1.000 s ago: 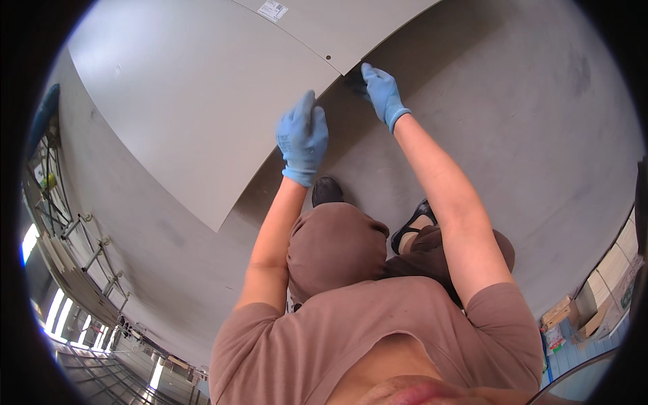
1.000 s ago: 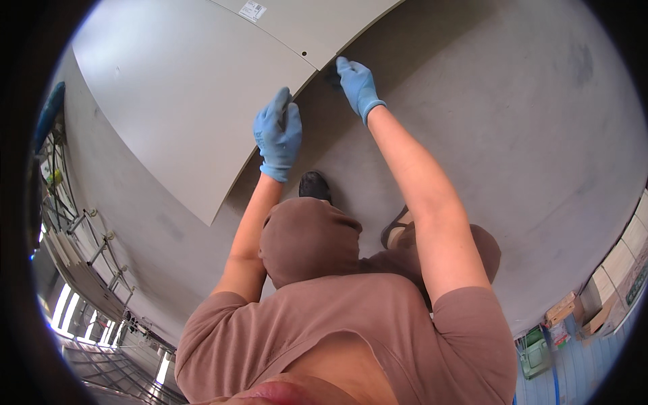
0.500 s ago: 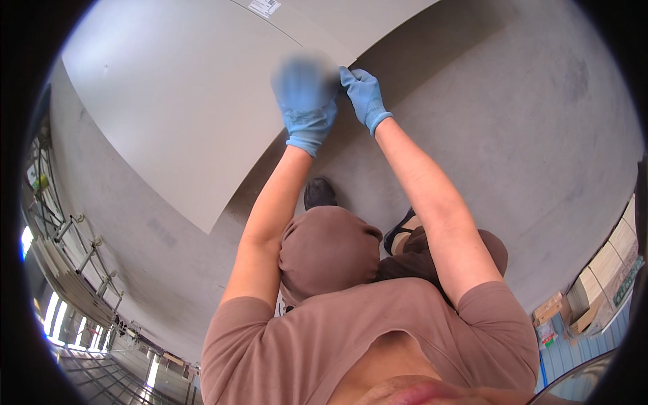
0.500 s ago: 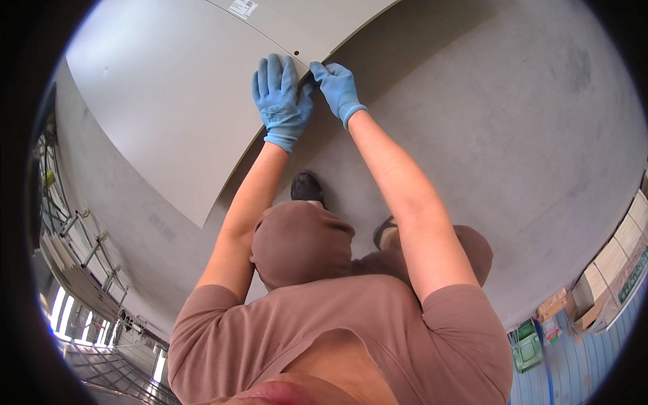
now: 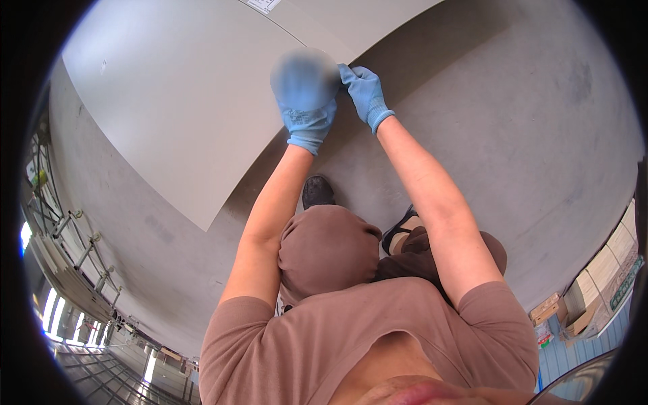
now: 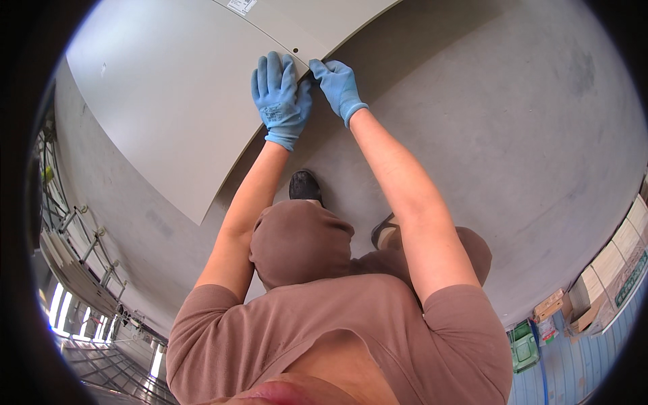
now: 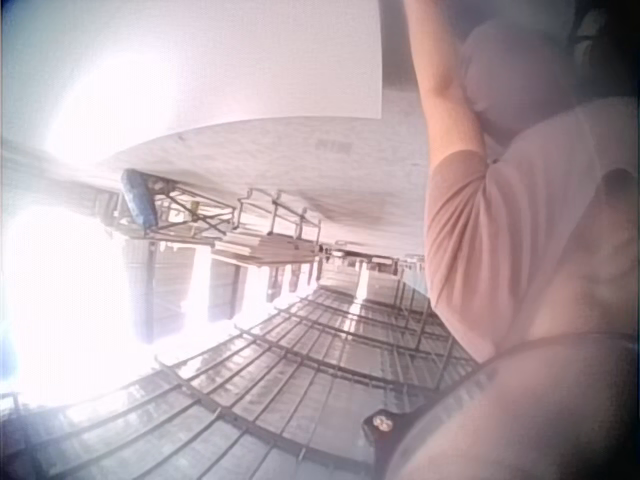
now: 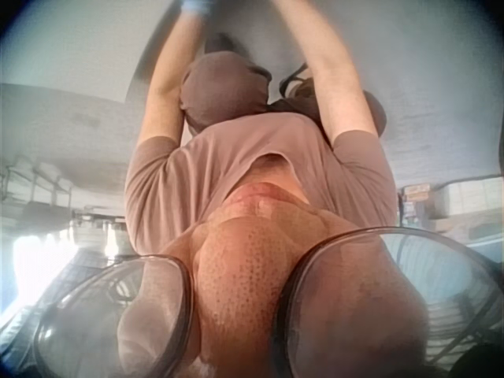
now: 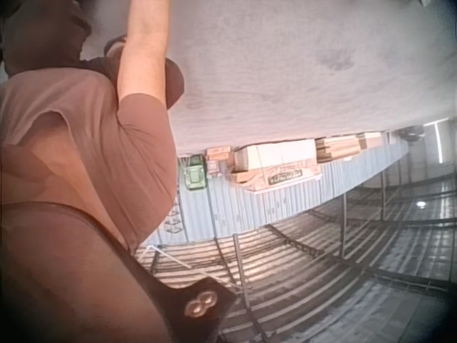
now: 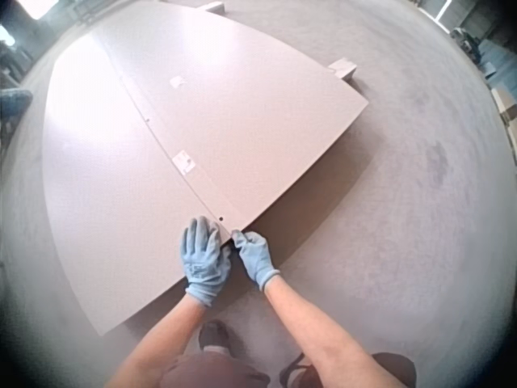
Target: The person wipes large white panels with a cloth, aligns a narrow strip along the panel edge, and continues wiping the surface. The person handles the panels and strip by hand, moving them on the floor and repositioning them for access.
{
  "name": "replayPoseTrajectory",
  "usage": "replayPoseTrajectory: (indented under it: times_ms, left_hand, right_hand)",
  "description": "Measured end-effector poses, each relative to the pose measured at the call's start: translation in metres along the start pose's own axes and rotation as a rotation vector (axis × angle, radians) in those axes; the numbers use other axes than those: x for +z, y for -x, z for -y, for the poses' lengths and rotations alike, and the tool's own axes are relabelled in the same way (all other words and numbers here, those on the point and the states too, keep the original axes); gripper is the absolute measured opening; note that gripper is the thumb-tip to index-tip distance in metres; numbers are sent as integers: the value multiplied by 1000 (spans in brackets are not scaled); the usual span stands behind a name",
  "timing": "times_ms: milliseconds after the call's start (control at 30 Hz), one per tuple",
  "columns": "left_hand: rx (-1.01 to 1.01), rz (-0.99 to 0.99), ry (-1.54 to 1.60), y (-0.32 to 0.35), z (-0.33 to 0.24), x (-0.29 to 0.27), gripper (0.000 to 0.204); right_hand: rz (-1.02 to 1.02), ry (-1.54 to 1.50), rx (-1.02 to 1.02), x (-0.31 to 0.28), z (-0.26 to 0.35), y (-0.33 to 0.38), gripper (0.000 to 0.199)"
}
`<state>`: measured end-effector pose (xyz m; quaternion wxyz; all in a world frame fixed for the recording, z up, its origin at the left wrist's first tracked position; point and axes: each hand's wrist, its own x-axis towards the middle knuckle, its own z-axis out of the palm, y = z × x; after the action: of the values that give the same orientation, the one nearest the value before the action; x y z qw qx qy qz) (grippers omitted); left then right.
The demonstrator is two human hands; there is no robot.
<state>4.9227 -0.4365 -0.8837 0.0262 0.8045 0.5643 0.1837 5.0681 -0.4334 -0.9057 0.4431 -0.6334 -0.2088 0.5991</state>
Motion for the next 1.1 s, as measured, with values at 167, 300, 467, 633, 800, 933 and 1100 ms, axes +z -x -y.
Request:
replayPoseTrajectory:
  times_ms: [167, 300, 467, 633, 800, 933, 1100]
  left_hand:
    - [13, -51, 37, 1, 1, 2, 67]
    - [27, -79, 42, 1, 2, 3, 66]
    - [-11, -98, 81, 1, 0, 5, 65]
    - [-1, -127, 68, 1, 2, 5, 67]
    - [-18, -113, 122, -1, -1, -3, 63]
    - [-154, -229, 390, 28, 22, -30, 53]
    - [-593, -322, -69, 111, 129, -90, 55]
  right_hand:
    - [0, -31, 9, -1, 2, -1, 36]
    - [-22, 70, 63, -6, 0, 2, 45]
    - [-65, 31, 60, -17, -10, 2, 56]
    - [-139, 58, 103, -22, -15, 1, 55]
    - [-53, 160, -41, -14, -14, 12, 50]
    - [157, 276, -6, -6, -11, 17, 51]
    - [181, 317, 93, -3, -9, 20, 52]
